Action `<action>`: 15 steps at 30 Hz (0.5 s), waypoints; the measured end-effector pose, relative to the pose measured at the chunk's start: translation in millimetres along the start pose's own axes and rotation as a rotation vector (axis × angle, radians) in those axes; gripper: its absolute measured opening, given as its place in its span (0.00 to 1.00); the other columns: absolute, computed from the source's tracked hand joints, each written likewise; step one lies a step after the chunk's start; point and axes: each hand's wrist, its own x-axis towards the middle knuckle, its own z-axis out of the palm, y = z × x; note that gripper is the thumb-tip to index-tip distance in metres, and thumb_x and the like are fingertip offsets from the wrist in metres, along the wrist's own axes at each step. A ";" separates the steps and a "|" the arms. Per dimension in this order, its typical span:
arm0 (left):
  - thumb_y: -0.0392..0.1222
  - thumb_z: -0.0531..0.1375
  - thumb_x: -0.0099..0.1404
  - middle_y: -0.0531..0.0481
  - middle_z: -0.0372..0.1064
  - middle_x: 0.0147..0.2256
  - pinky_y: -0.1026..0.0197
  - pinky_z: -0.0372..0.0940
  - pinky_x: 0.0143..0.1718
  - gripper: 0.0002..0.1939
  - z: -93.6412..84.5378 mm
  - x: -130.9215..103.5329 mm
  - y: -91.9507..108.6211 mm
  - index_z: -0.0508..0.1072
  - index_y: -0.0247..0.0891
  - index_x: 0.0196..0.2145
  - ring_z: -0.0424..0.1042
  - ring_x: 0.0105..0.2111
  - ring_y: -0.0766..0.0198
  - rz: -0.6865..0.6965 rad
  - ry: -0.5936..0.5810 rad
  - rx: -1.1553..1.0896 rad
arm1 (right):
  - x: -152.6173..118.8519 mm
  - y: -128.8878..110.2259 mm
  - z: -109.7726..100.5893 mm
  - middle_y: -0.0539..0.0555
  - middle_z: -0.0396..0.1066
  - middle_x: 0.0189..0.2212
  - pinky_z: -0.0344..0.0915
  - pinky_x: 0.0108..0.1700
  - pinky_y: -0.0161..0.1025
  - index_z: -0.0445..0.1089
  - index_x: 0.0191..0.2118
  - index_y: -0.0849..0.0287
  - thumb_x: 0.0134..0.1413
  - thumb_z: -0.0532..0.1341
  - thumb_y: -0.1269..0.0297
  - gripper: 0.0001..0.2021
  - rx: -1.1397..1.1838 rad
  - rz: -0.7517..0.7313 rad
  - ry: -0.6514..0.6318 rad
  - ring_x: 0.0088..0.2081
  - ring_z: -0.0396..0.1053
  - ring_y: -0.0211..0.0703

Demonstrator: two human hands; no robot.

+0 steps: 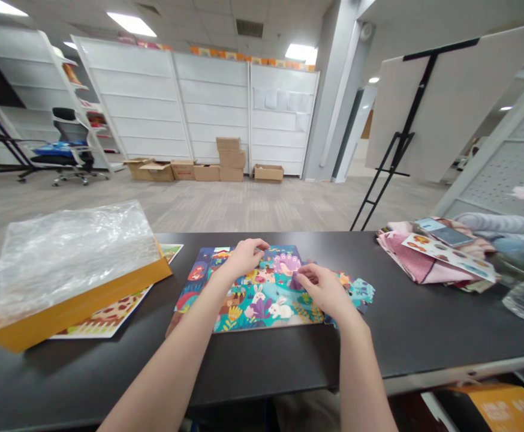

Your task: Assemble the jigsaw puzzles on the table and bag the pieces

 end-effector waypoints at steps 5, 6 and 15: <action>0.31 0.59 0.59 0.48 0.80 0.39 0.58 0.72 0.49 0.17 -2.7 -3.8 -12.8 0.80 0.40 0.44 0.79 0.39 0.59 -0.029 0.052 -0.011 | -2.8 -1.3 -0.8 0.56 0.80 0.35 0.72 0.43 0.43 0.75 0.38 0.56 0.59 0.61 0.60 0.08 -0.028 -0.011 0.013 0.37 0.78 0.48; 0.31 0.58 0.60 0.47 0.80 0.40 0.58 0.73 0.48 0.17 -6.4 -3.1 -16.1 0.79 0.39 0.45 0.79 0.39 0.59 -0.047 0.085 -0.028 | -3.3 -1.3 -0.8 0.56 0.81 0.35 0.72 0.43 0.43 0.76 0.38 0.56 0.59 0.60 0.61 0.08 -0.033 -0.009 0.012 0.37 0.78 0.49; 0.31 0.58 0.62 0.44 0.80 0.41 0.60 0.74 0.47 0.15 -11.8 0.0 -24.8 0.78 0.34 0.45 0.80 0.41 0.61 -0.096 0.200 -0.159 | -6.5 -7.8 1.1 0.56 0.81 0.35 0.71 0.43 0.44 0.76 0.38 0.55 0.59 0.60 0.65 0.07 -0.095 0.011 -0.013 0.38 0.78 0.50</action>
